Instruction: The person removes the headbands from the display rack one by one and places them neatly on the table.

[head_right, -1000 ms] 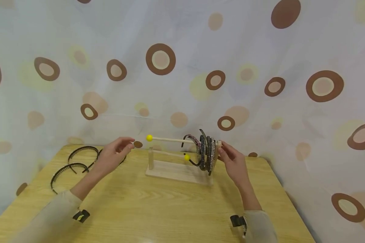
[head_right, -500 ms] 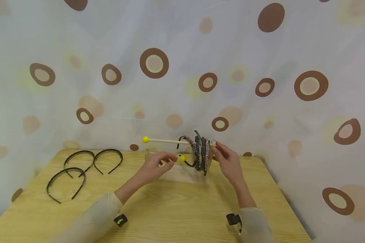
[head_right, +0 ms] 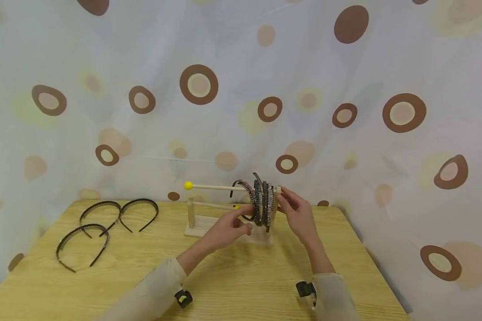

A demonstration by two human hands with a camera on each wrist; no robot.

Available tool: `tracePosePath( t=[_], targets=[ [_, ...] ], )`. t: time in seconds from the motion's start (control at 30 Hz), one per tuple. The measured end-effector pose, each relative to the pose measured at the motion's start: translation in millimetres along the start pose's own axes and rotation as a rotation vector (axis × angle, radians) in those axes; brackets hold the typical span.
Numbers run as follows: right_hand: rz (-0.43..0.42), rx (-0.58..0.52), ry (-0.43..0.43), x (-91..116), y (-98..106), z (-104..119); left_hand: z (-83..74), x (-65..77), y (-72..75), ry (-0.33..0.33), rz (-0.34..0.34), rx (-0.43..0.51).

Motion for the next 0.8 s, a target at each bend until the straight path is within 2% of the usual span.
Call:
tracePosePath(
  t=[0.27,0.47,0.67,0.8],
  targets=[
    [-0.008,0.011,0.01,-2.0,-0.5,-0.4,-4.2,9.6,1.4,-0.014,-0.027,-0.052],
    [0.002,0.013,0.009,-1.2,-0.1,-0.1,-13.6,22.7,4.5,-0.007,-0.095,-0.102],
    [0.003,0.005,0.011,-1.7,0.2,-0.2,-18.3,31.0,8.8,0.01,-0.154,-0.084],
    [-0.004,0.005,0.001,-1.3,-0.4,0.4,-18.5,36.2,11.8,0.008,-0.227,-0.127]
  ],
)
Point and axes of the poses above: each hand's wrist, its own x-axis away from the middle knuckle, its own y-axis out of the back of the hand, z = x × y, the point moved 2 cm from there along -x, towards the middle knuckle, and after that the axes turned 15 degrees about z, right-handed, at the moved point
